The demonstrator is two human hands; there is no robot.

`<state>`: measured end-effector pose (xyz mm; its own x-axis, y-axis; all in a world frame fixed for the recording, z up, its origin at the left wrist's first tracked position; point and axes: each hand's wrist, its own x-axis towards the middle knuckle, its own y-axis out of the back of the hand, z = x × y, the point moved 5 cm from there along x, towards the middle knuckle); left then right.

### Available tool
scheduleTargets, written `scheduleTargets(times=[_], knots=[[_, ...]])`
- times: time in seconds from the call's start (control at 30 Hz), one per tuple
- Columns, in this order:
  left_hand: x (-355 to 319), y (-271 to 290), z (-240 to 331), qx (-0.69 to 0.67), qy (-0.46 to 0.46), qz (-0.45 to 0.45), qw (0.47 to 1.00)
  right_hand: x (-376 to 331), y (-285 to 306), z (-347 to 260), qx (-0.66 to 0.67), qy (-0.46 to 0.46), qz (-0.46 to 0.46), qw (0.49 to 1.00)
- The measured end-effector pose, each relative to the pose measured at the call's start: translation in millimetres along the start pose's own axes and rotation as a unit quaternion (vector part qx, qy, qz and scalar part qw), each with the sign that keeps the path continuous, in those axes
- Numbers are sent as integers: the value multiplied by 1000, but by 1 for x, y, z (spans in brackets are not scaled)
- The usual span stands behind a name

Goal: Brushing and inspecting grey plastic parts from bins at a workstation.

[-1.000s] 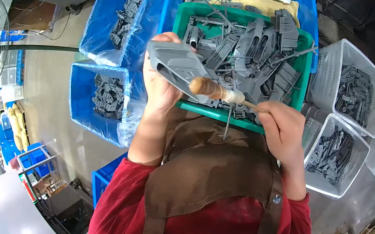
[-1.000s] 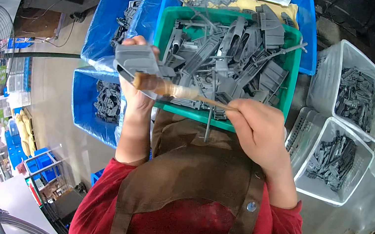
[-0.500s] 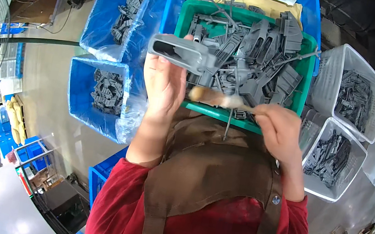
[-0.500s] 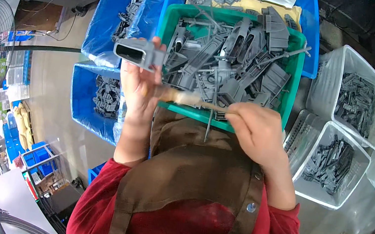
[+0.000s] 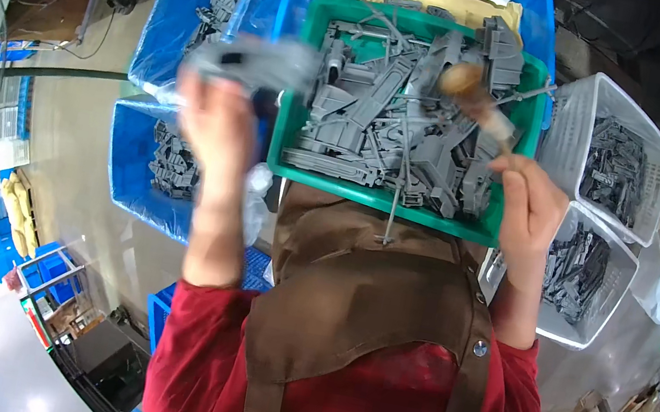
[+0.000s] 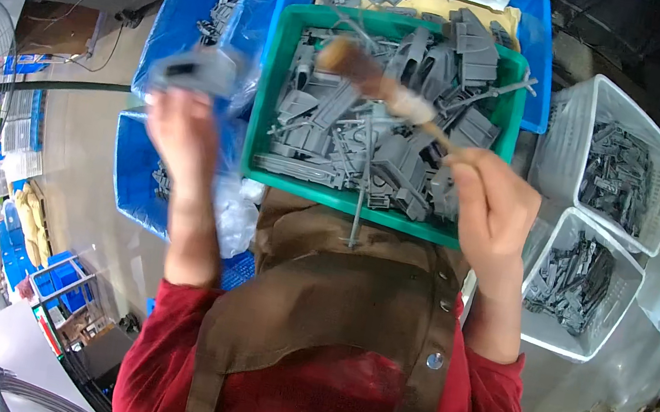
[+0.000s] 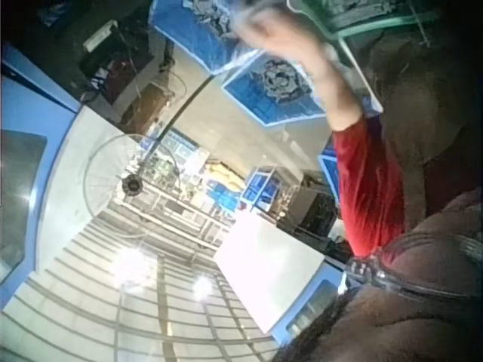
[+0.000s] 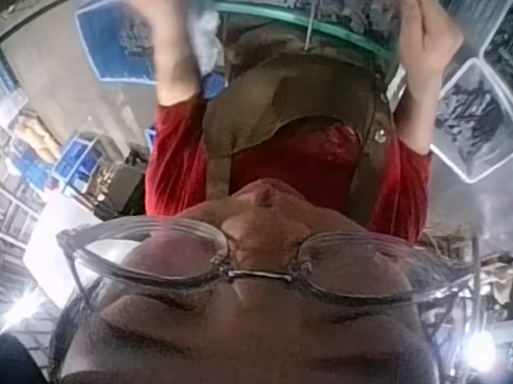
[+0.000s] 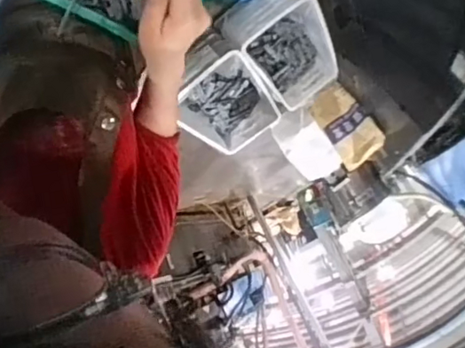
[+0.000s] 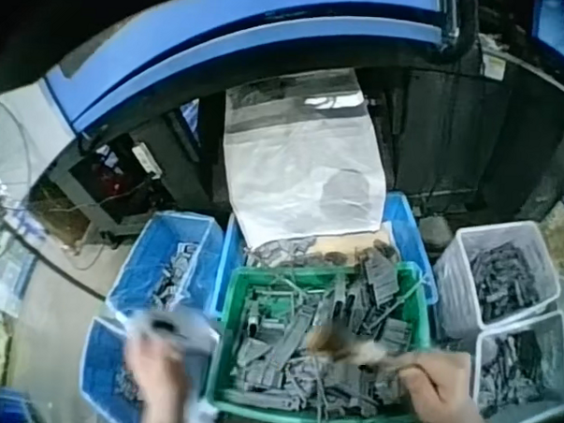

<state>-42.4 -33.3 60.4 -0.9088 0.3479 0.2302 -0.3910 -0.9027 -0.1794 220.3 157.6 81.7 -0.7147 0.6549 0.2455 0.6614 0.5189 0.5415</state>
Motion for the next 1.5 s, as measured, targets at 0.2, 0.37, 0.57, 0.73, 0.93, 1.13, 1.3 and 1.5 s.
scheduleTargets(times=[0.2, 0.37, 0.57, 0.73, 0.93, 1.13, 1.3, 1.5], knots=[[123, 67, 41, 551, -327, -9, 768, -16, 23, 34, 94, -136, 84, 983], [55, -82, 1, 424, -115, -313, 842, -26, 22, 50, 145, -182, 118, 965], [9, -179, -76, 364, 2, -525, 770, -15, 27, 34, 166, -128, 105, 972], [17, -169, -74, 242, 90, -516, 817, -15, 17, 51, 190, -142, 88, 968], [22, -135, -27, -151, 381, -366, 836, -20, 15, 48, 235, -164, 64, 956], [-8, -118, -36, -267, 481, -281, 787, -12, 1, 18, 121, -85, -28, 989], [-21, -111, -39, -335, 506, -221, 763, -12, -8, 7, 110, -94, -48, 988], [-27, -109, -30, -326, 517, -166, 774, -18, -25, -7, 17, -19, -92, 995]])
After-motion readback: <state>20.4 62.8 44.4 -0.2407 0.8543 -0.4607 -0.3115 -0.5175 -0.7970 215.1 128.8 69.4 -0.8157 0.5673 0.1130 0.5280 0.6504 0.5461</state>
